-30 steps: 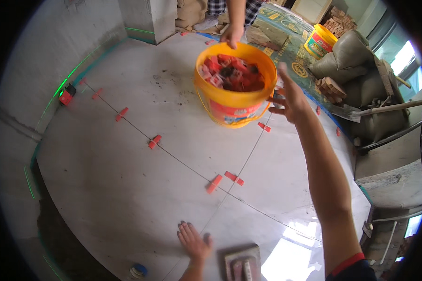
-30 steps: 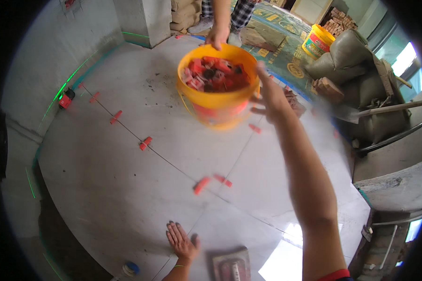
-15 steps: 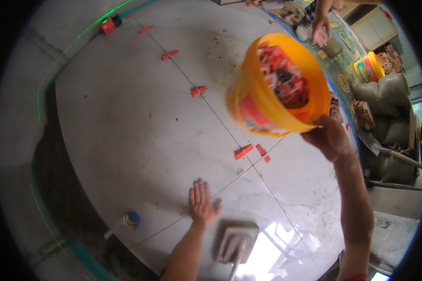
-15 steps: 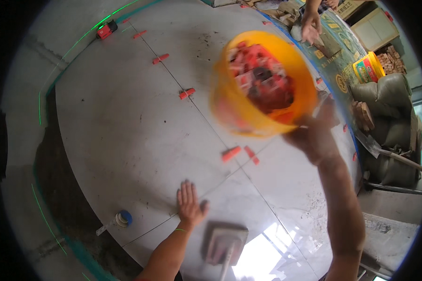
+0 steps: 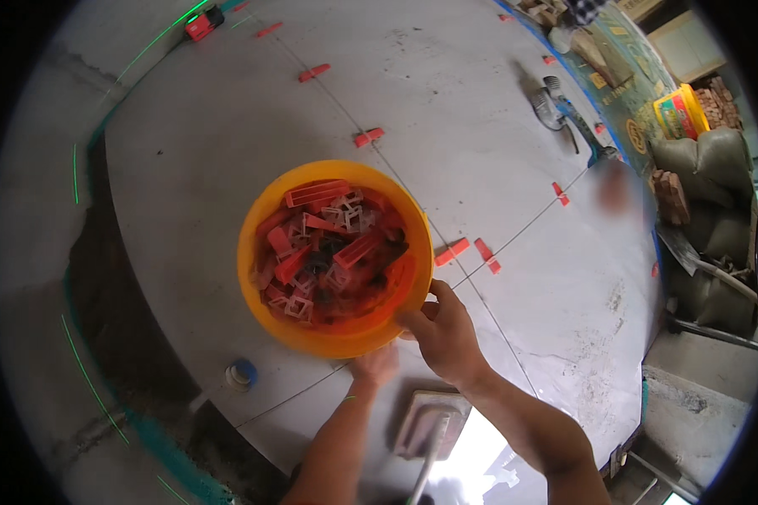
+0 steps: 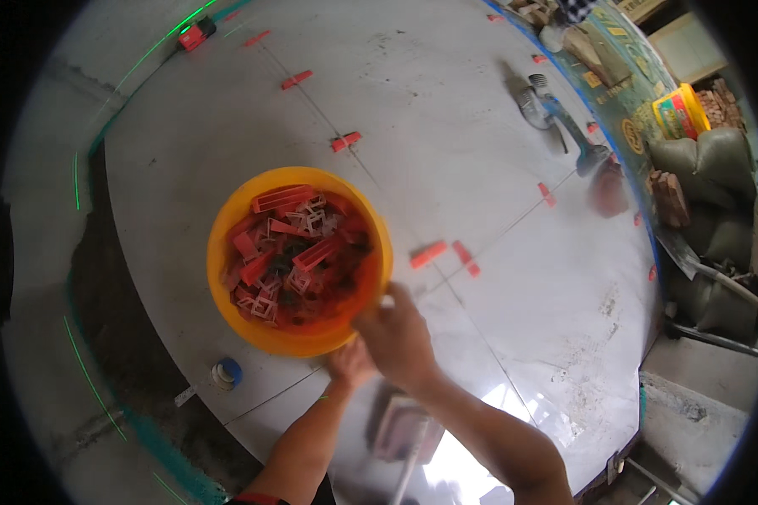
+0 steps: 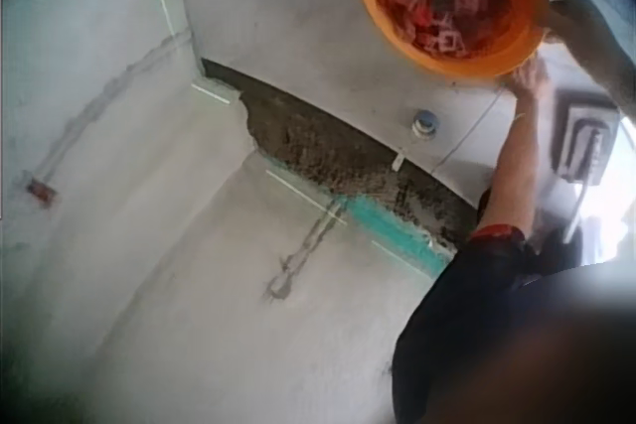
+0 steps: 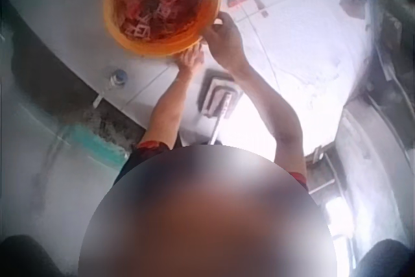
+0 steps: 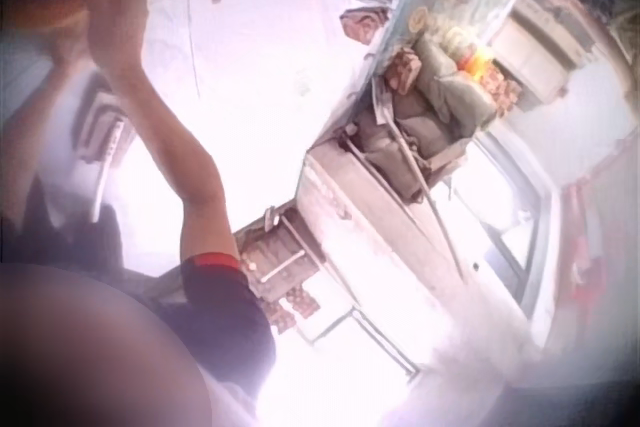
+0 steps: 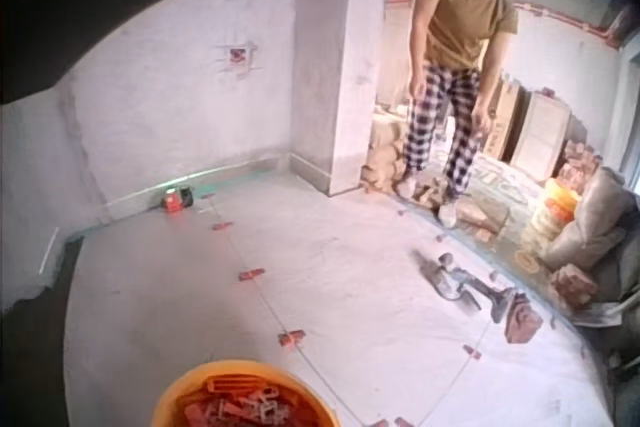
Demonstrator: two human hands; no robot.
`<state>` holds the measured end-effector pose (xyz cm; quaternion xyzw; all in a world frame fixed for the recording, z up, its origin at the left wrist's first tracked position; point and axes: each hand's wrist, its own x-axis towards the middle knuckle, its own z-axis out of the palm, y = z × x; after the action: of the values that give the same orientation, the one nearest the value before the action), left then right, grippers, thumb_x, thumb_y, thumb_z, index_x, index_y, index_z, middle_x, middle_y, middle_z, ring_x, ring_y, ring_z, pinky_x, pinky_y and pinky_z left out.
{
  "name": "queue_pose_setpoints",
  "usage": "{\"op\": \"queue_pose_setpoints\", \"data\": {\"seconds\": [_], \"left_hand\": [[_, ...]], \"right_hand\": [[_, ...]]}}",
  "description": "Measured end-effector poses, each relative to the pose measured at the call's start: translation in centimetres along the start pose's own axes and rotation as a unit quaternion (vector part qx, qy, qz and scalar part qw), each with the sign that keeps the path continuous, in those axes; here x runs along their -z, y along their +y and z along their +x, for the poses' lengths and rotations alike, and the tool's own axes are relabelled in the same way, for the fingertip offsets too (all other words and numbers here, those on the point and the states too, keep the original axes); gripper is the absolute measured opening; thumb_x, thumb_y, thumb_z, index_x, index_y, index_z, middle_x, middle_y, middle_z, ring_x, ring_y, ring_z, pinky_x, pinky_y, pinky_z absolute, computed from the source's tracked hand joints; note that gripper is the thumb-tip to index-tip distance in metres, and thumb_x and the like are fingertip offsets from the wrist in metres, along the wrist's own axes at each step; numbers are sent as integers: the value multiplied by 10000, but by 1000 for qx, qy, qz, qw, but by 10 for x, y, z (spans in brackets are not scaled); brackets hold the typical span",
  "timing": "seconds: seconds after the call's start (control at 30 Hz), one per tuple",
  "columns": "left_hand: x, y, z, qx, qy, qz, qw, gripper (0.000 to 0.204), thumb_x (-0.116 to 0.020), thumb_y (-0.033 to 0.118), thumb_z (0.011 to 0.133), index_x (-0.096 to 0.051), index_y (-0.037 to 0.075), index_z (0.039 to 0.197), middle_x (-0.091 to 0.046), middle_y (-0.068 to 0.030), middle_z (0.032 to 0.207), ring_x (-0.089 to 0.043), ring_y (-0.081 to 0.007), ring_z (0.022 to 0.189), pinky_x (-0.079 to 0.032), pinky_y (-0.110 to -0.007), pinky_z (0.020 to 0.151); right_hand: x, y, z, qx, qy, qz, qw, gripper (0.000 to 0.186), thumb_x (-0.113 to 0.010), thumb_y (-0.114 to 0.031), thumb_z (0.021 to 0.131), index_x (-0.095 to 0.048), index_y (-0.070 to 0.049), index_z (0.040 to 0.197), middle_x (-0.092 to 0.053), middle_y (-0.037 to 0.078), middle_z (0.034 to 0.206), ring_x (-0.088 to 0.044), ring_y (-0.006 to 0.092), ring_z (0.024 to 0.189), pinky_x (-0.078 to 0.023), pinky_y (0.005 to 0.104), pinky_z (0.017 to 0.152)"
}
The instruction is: Lay large floor tiles onto mortar and align them using a float and leveling spacers.
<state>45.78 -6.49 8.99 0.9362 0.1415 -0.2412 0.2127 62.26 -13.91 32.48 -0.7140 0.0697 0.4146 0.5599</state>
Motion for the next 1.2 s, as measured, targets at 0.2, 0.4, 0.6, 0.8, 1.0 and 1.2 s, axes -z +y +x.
{"op": "queue_pose_setpoints", "data": {"seconds": [0.2,0.4,0.6,0.8,1.0,1.2], "left_hand": [[-36,-7,-5,-48,-39,126,990,477,-484,370,1017,-558,146,1431,-581,-82,1474,-522,-296,1356,-362,-431,1184],[-162,-68,2,18,253,-212,944,516,-475,380,1015,-516,130,1464,-521,-54,1543,-462,-259,1410,-390,-398,1168],[-150,-18,19,-4,233,195,953,550,-514,402,993,-528,155,1484,-515,-45,1565,-462,-270,1424,-368,-440,1192],[-62,5,2,-17,168,-78,983,563,-498,357,1031,-471,116,1539,-478,-94,1603,-434,-308,1455,-307,-467,1245],[-97,-8,2,-47,304,-213,927,591,-581,283,1011,-434,137,1565,-481,-108,1602,-418,-289,1478,-306,-456,1262],[-138,-27,1,-26,269,-388,881,429,-617,366,897,-715,152,1255,-628,-65,1438,-557,-301,1327,-387,-553,1176]], "right_hand": [[-9,-33,-19,300,137,-341,880,653,-739,-233,986,-424,61,1476,-568,277,1403,-634,337,1238,-534,409,1029],[-70,-80,18,393,-35,-423,816,400,-635,-11,938,-602,-89,1329,-687,90,1195,-711,328,1008,-604,429,829],[-47,-69,87,410,-57,-577,704,287,-652,-54,926,-632,-82,1212,-705,88,1078,-709,327,885,-585,451,740],[-62,-107,110,446,75,-584,675,216,-745,-214,898,-654,-95,1055,-720,93,867,-716,316,821,-569,439,685],[-114,-102,158,388,24,-666,637,264,-762,-344,849,-701,-112,959,-729,120,802,-721,356,788,-575,465,697],[-111,-113,52,400,76,-394,824,283,-726,-177,975,-707,-78,1240,-741,38,843,-661,81,726,-531,264,659]]}}
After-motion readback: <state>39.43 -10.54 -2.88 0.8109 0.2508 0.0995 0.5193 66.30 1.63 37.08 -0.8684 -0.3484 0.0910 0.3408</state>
